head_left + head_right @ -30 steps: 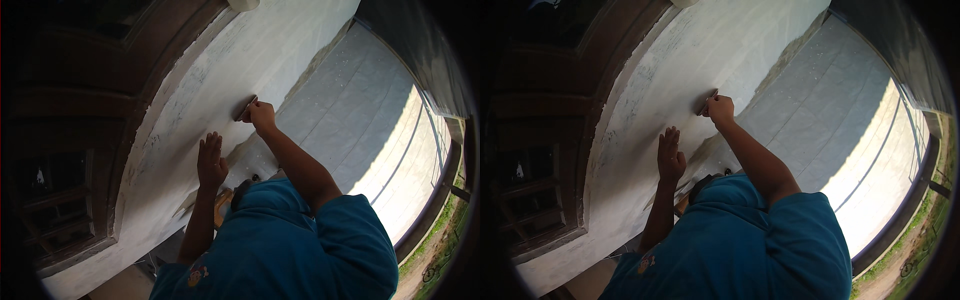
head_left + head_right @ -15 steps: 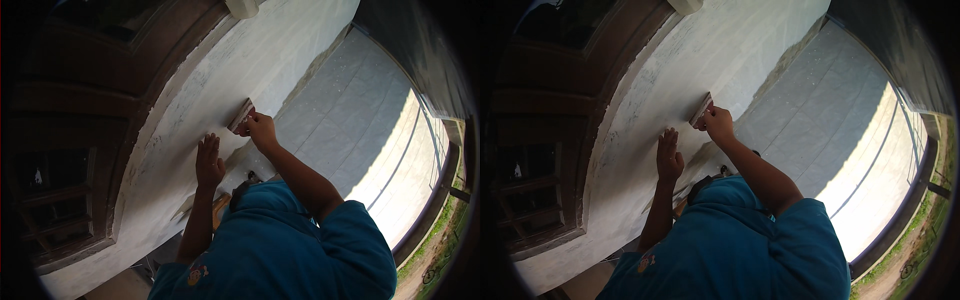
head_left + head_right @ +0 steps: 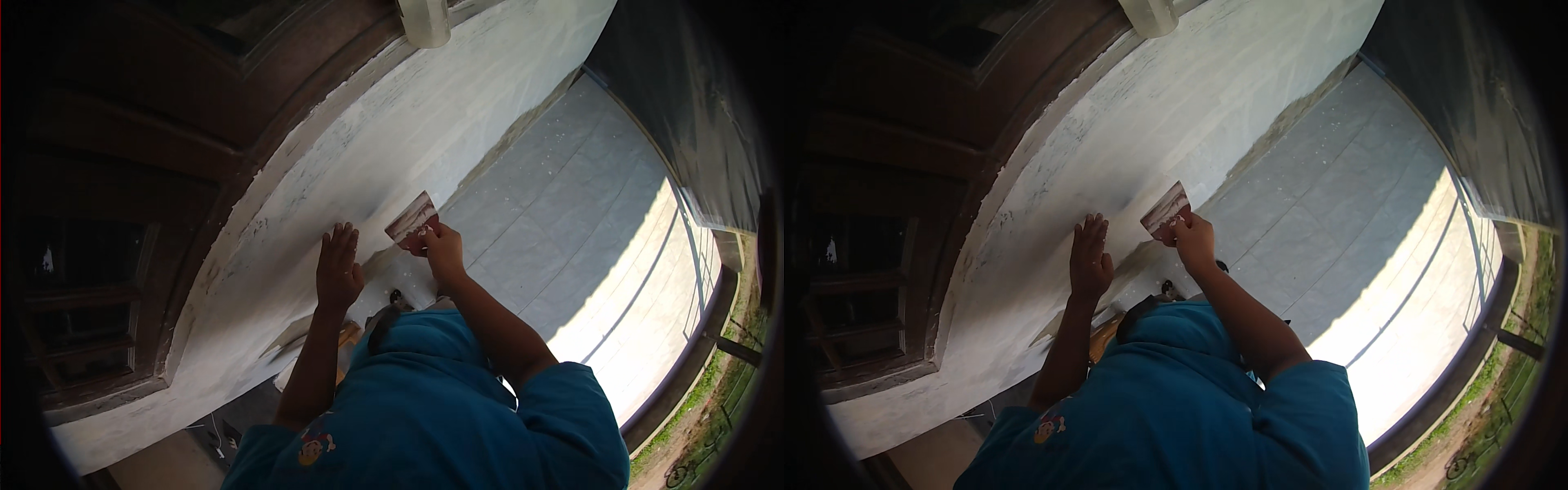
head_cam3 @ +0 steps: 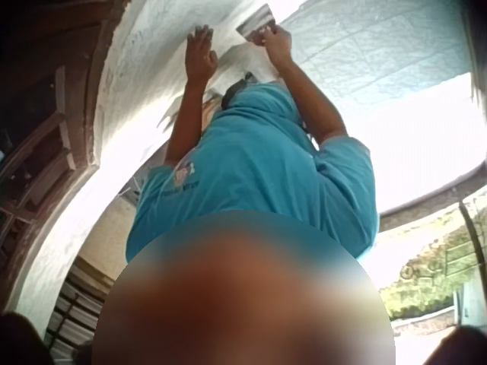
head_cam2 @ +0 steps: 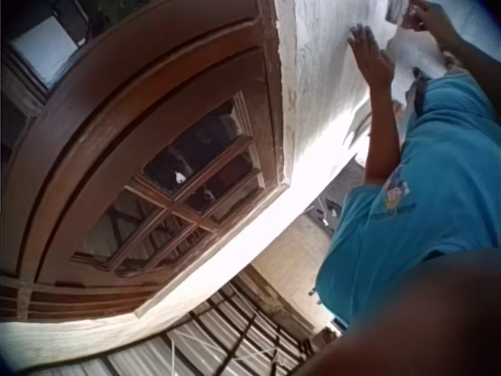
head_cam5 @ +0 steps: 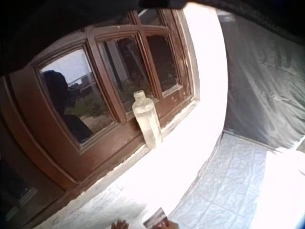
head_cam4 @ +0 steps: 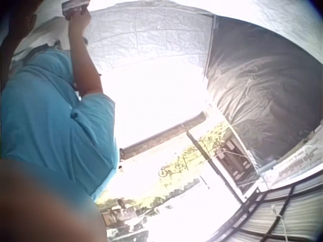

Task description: Applying putty or plaster to repair a wall using a scraper and a container.

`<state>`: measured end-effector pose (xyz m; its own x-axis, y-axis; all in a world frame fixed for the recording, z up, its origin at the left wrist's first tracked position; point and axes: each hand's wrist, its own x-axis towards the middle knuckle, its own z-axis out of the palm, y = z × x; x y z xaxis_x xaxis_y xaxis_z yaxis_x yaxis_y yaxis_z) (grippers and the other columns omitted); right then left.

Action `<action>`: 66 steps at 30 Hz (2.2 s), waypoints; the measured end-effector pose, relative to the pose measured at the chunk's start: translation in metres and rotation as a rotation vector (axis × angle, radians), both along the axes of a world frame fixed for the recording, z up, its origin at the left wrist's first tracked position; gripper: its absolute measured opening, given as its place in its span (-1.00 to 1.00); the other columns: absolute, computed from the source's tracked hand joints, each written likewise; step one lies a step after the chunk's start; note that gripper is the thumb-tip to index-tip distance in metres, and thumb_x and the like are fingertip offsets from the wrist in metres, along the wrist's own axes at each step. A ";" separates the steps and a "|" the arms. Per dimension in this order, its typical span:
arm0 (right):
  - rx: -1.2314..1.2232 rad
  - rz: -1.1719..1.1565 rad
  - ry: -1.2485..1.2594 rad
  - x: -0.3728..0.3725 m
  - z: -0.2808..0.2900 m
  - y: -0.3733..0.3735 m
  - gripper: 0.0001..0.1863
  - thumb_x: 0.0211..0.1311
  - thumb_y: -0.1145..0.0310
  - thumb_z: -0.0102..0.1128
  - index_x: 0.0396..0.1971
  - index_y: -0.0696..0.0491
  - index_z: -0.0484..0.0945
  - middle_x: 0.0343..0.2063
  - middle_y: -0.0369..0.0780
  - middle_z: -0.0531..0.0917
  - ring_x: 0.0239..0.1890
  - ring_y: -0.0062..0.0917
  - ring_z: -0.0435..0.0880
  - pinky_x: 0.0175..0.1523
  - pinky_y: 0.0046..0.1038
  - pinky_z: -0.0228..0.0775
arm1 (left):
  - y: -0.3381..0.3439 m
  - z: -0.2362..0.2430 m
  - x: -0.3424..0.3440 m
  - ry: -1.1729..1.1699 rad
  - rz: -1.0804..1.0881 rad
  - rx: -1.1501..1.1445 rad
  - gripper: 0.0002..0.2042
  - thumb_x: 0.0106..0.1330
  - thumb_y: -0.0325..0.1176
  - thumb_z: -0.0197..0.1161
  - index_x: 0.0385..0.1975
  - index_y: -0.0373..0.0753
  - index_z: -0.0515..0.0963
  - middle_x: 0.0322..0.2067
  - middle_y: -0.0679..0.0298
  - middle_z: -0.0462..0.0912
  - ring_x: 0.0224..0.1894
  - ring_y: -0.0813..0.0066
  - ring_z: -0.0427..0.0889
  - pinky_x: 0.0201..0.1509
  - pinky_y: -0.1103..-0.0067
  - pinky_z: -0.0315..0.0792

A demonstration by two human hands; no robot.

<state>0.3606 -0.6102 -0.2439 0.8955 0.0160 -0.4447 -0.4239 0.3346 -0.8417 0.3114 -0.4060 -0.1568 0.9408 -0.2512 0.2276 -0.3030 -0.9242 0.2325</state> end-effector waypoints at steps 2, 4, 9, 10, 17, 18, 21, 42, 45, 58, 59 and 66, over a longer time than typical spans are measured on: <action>0.128 -0.147 0.218 0.012 -0.015 -0.008 -0.78 0.23 0.49 -0.04 -0.28 0.31 0.53 -0.43 -0.08 0.66 -0.45 -0.44 0.67 -0.34 -0.40 0.62 | -0.004 0.002 0.002 0.014 -0.008 0.047 -0.43 0.07 -0.57 -0.01 0.20 -0.34 0.34 0.28 0.06 0.30 0.39 0.12 0.17 0.47 0.18 -0.02; 0.179 -0.141 0.211 0.036 -0.012 0.006 -0.79 0.23 0.48 -0.03 -0.30 0.32 0.53 -0.44 -0.09 0.66 -0.45 -0.45 0.68 -0.36 -0.40 0.62 | -0.007 0.004 0.003 -0.004 -0.014 0.033 -0.44 0.07 -0.58 -0.01 0.20 -0.34 0.35 0.27 0.06 0.31 0.39 0.12 0.18 0.47 0.18 -0.01; 0.236 0.061 0.105 0.037 0.044 0.049 -0.79 0.15 0.46 0.08 -0.42 0.34 0.56 -0.44 -0.09 0.66 -0.44 -0.44 0.69 -0.34 -0.40 0.62 | -0.003 0.005 0.000 -0.009 -0.002 -0.044 -0.45 0.07 -0.59 -0.02 0.18 -0.34 0.37 0.26 0.05 0.33 0.37 0.10 0.21 0.46 0.18 0.01; 0.244 0.063 0.078 0.021 0.040 0.039 -0.77 0.15 0.46 0.07 -0.32 0.36 0.53 -0.38 -0.07 0.65 -0.41 -0.41 0.69 -0.29 -0.41 0.62 | 0.001 0.005 -0.004 -0.020 0.010 -0.036 -0.45 0.07 -0.60 -0.02 0.17 -0.34 0.37 0.25 0.05 0.33 0.37 0.10 0.21 0.46 0.18 0.02; 0.267 -0.055 0.323 0.020 -0.028 0.008 -0.76 0.16 0.51 0.01 -0.23 0.35 0.49 -0.33 -0.05 0.64 -0.35 -0.32 0.69 -0.22 -0.40 0.63 | -0.007 0.005 0.000 -0.040 0.008 -0.085 -0.46 0.06 -0.64 -0.03 0.16 -0.32 0.39 0.25 0.08 0.34 0.35 0.13 0.25 0.45 0.19 0.07; 0.340 -0.050 0.320 0.027 -0.022 0.023 -0.76 0.15 0.50 0.04 -0.24 0.35 0.50 -0.32 -0.03 0.63 -0.36 -0.31 0.68 -0.18 -0.37 0.63 | -0.010 0.005 0.002 -0.041 0.013 -0.089 -0.46 0.06 -0.64 -0.03 0.16 -0.32 0.39 0.25 0.08 0.34 0.35 0.13 0.25 0.45 0.19 0.07; 0.349 0.061 0.327 0.048 0.012 0.056 -0.76 0.14 0.51 0.06 -0.22 0.32 0.48 -0.25 -0.03 0.60 -0.25 -0.31 0.66 -0.15 -0.36 0.61 | -0.007 0.010 0.000 -0.041 0.017 -0.087 -0.46 0.06 -0.65 -0.03 0.15 -0.32 0.40 0.24 0.09 0.36 0.34 0.14 0.26 0.45 0.22 0.08; 0.307 0.100 0.098 -0.004 0.021 0.011 -0.74 0.22 0.48 0.06 -0.15 0.31 0.53 -0.24 -0.06 0.65 -0.29 -0.38 0.70 -0.15 -0.39 0.61 | 0.001 0.011 -0.010 -0.059 0.066 -0.144 -0.53 0.09 -0.64 -0.01 0.07 -0.33 0.47 0.17 0.09 0.44 0.29 0.13 0.34 0.43 0.24 0.13; 0.204 -0.059 0.199 0.006 -0.014 -0.023 -0.76 0.24 0.49 0.04 -0.15 0.27 0.52 -0.23 -0.10 0.64 -0.25 -0.39 0.68 -0.08 -0.41 0.59 | -0.003 0.011 -0.007 -0.066 0.056 -0.161 -0.55 0.10 -0.64 0.00 0.06 -0.33 0.48 0.15 0.09 0.45 0.29 0.13 0.35 0.43 0.24 0.13; -0.065 -0.314 -0.228 0.039 0.014 -0.005 -0.80 0.22 0.50 0.03 -0.21 0.24 0.55 -0.40 -0.25 0.63 -0.44 -0.65 0.56 -0.37 -0.60 0.41 | 0.004 0.020 -0.014 -0.063 -0.019 -0.142 -0.54 0.09 -0.63 0.01 0.06 -0.33 0.47 0.16 0.09 0.45 0.32 0.16 0.31 0.45 0.25 0.10; -0.068 -0.321 -0.148 0.037 0.022 -0.002 -0.79 0.24 0.50 0.01 -0.18 0.23 0.55 -0.39 -0.24 0.62 -0.44 -0.65 0.55 -0.36 -0.59 0.43 | 0.004 0.022 -0.016 -0.063 -0.038 -0.146 -0.54 0.08 -0.63 0.02 0.06 -0.33 0.47 0.16 0.09 0.45 0.31 0.16 0.32 0.45 0.24 0.10; -0.448 -0.431 -0.341 0.047 -0.010 0.045 -0.68 0.26 0.45 -0.03 -0.03 0.20 0.54 -0.58 -0.32 0.52 -0.57 -0.71 0.42 -0.47 -0.56 0.31 | 0.021 0.026 -0.068 -0.036 -0.110 -0.176 -0.54 0.06 -0.63 0.03 0.05 -0.34 0.47 0.14 0.07 0.46 0.30 0.15 0.33 0.44 0.23 0.11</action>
<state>0.4079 -0.5650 -0.2540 0.8714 -0.4902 -0.0195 -0.0203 0.0037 -0.9998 0.2437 -0.3846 -0.1313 0.9004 -0.3049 0.3103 -0.4107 -0.8312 0.3749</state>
